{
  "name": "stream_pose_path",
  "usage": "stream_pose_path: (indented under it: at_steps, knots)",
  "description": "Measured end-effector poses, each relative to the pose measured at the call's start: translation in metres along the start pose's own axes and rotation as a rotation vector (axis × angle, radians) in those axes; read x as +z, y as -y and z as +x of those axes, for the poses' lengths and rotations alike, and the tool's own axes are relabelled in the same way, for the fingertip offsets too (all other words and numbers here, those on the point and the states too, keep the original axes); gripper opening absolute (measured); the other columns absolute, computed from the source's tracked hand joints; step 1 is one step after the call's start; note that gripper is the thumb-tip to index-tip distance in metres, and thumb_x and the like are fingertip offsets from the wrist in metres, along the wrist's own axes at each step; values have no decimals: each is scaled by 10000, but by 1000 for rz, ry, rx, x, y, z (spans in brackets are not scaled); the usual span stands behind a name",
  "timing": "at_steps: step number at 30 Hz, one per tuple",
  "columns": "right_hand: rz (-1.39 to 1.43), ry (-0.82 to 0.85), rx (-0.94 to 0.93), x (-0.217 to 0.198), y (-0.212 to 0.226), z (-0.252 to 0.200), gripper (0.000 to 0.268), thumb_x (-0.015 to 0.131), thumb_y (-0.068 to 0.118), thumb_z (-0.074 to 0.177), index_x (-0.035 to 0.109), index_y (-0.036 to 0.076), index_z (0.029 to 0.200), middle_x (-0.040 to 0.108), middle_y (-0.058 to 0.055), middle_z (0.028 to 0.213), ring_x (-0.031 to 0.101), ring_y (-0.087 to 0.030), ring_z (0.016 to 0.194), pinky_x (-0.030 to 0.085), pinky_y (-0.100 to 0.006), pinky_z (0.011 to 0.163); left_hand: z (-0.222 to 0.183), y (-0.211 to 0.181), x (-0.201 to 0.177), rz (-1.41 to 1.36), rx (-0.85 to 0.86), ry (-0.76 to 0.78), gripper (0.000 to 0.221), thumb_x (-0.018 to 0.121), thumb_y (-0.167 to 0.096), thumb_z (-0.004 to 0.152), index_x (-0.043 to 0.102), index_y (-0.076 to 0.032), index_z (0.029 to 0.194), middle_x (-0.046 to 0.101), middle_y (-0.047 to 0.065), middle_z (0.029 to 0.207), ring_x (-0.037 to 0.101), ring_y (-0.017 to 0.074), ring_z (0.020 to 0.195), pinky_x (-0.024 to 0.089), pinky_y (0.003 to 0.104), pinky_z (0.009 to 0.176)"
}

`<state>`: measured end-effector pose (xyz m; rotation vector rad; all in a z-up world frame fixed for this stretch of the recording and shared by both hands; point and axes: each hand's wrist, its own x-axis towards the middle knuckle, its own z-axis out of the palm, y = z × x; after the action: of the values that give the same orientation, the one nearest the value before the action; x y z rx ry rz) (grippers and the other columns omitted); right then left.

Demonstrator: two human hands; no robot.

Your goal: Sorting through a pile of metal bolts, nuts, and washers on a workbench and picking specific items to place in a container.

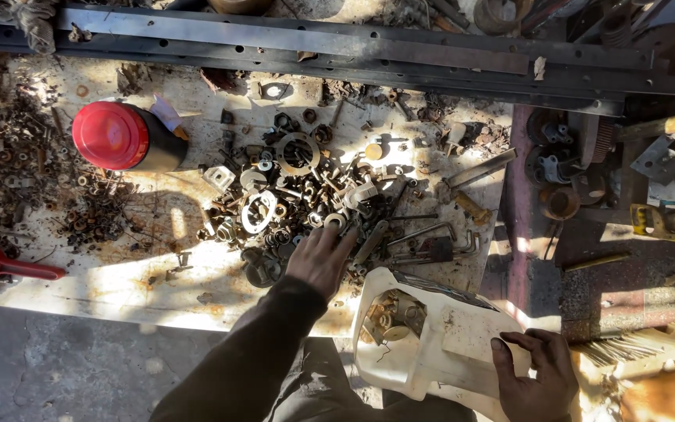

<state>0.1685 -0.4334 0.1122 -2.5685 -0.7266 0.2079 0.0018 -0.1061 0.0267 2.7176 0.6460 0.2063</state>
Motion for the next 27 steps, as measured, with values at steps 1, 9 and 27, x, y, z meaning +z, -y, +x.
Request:
stream_pose_path:
  at_steps: [1,9,27]
  knots:
    - [-3,1,4,0,-1,0,203,809,235,860,771,106,1012,649,-101,1066,692,-243,1035,566,-369,850,5,3,7,-4,2,3,339,699,-205,913,672,-98,1233,667,162,1134,658,280,952,617,397,747]
    - [-51,-25,-76,0,-4,-1,210,818,250,847,762,103,987,644,-104,1043,674,-265,1040,550,-399,870,-3,43,41,-29,-12,336,139,644,-240,1016,669,-120,1082,627,104,1108,675,231,940,656,381,709]
    - [35,-24,-29,-1,-1,0,218,806,238,851,760,83,998,647,-92,1030,686,-243,994,567,-370,837,106,4,-16,-54,-89,317,696,703,-408,866,459,-235,1494,485,193,1433,506,382,1277,466,537,1017]
